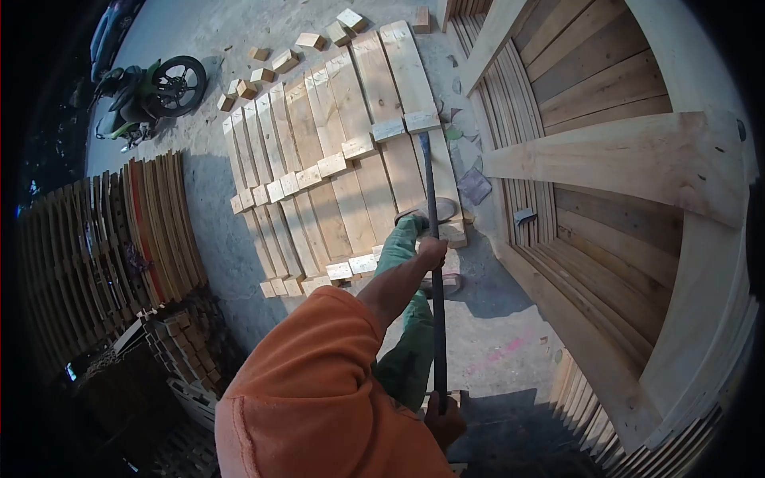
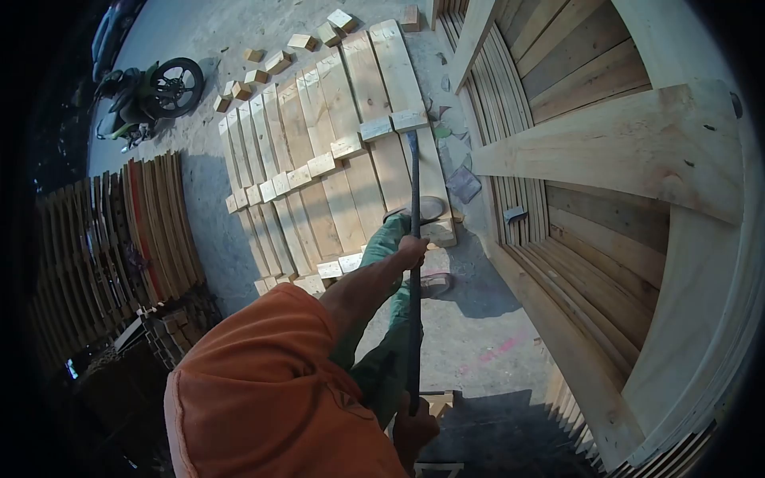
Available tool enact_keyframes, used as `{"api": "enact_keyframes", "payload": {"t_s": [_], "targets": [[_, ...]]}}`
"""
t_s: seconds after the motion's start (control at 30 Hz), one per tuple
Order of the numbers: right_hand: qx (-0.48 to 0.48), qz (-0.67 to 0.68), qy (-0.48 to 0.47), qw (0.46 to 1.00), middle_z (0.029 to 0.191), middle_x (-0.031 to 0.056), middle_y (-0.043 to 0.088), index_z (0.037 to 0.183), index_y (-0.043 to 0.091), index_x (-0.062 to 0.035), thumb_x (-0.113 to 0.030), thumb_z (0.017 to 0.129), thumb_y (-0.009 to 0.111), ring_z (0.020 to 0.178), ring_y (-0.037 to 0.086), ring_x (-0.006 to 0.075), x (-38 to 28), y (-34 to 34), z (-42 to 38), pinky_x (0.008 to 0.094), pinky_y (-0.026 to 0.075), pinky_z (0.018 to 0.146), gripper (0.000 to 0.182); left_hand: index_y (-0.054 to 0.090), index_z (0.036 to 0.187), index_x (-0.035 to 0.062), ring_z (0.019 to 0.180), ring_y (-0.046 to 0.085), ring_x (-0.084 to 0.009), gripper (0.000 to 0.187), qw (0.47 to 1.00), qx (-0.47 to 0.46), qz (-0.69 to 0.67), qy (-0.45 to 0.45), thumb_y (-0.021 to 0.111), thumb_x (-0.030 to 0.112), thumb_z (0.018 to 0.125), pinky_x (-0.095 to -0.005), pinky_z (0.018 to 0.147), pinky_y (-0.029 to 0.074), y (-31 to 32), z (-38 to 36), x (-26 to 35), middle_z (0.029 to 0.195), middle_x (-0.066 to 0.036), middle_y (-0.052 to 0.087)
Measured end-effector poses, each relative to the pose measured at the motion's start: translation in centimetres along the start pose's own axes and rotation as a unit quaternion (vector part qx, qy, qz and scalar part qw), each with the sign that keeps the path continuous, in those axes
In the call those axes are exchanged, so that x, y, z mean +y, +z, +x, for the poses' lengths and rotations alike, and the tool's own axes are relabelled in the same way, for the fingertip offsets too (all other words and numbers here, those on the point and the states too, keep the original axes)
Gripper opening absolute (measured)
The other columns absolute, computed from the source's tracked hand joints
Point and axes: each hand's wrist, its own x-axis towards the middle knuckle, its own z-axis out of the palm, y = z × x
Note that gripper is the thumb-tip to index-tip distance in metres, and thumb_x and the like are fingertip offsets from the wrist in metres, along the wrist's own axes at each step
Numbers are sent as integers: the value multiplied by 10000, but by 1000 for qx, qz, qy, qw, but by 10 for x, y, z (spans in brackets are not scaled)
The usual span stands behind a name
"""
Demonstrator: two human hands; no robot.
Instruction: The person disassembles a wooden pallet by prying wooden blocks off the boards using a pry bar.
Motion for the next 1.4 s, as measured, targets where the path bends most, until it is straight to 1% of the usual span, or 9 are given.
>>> {"api": "enact_keyframes", "payload": {"t_s": [0.17, 0.47, 0.63, 0.7, 0.87, 0.97, 1.2, 1.33, 1.4], "targets": [[-71, 0, 21, 997, 565, 99, 599, 730, 599, -92, -440, 800, 611, 525, 604, 317, 84, 51, -26, 435, 473, 514, 355, 576, 823, -34, 417, 540, -228, 340, 996, 79, 45, 19, 651, 297, 814, -369, 383, 442, 12, -25, -37, 607, -117, 584], [-94, -7, 27, 995, 619, 115, 584, 777, 605, -95, -451, 826, 571, 577, 589, 345, -67, -73, 8, 455, 447, 556, 360, 476, 591, 40, 371, 461, -224, 362, 996, -73, -11, 54, 621, 261, 838, -367, 360, 360, -15, 21, 22, 488, -74, 462], [-95, -50, 24, 994, 620, 115, 609, 802, 616, -97, -423, 820, 585, 594, 615, 336, -63, -93, -10, 429, 465, 560, 328, 488, 637, 33, 375, 465, -230, 300, 991, -108, -48, 57, 622, 215, 833, -376, 363, 356, 5, 15, -26, 512, -96, 458], [-2, -34, 13, 999, 517, 88, 574, 727, 585, -107, -479, 824, 560, 478, 586, 311, -63, -100, -9, 426, 452, 482, 385, 483, 641, 30, 375, 464, -230, 291, 993, -95, -70, 27, 619, 203, 832, -374, 359, 354, 1, -16, -8, 511, -96, 452], [-35, -100, -13, 994, 544, 122, 569, 711, 585, -103, -471, 810, 581, 519, 585, 348, -85, -72, 40, 442, 453, 481, 381, 465, 638, 21, 373, 458, -219, 293, 993, -95, -60, 44, 619, 186, 825, -371, 351, 362, -25, -3, 62, 496, -66, 432], [-107, -52, 30, 992, 529, 106, 565, 717, 591, -113, -476, 805, 582, 502, 585, 335, -38, -37, 38, 440, 458, 484, 374, 469, 659, 28, 361, 447, -195, 288, 999, -13, -40, 1, 605, 209, 837, -359, 352, 369, -12, 4, 40, 507, -55, 446], [1, -70, -40, 997, 534, 121, 547, 660, 558, -81, -424, 769, 645, 493, 555, 346, 142, -20, 116, 446, 434, 467, 370, 585, 876, -24, 641, 648, -293, 293, 994, 108, 25, -22, 616, 265, 835, -375, 490, 508, 94, -17, 38, 759, -157, 635], [-18, -96, 14, 995, 549, 142, 556, 674, 561, -75, -444, 784, 625, 519, 566, 359, 86, -95, 157, 467, 437, 485, 390, 613, 891, -33, 666, 650, -296, 288, 988, 31, 142, 49, 610, 250, 837, -372, 518, 526, 117, 27, 45, 782, -160, 637], [-50, -117, 21, 992, 547, 145, 563, 697, 567, -87, -466, 796, 605, 534, 581, 361, 41, -92, 131, 469, 440, 492, 394, 629, 888, -21, 637, 645, -295, 261, 995, 29, -59, -69, 599, 234, 841, -373, 501, 523, 81, 8, 63, 733, -153, 622]]}}
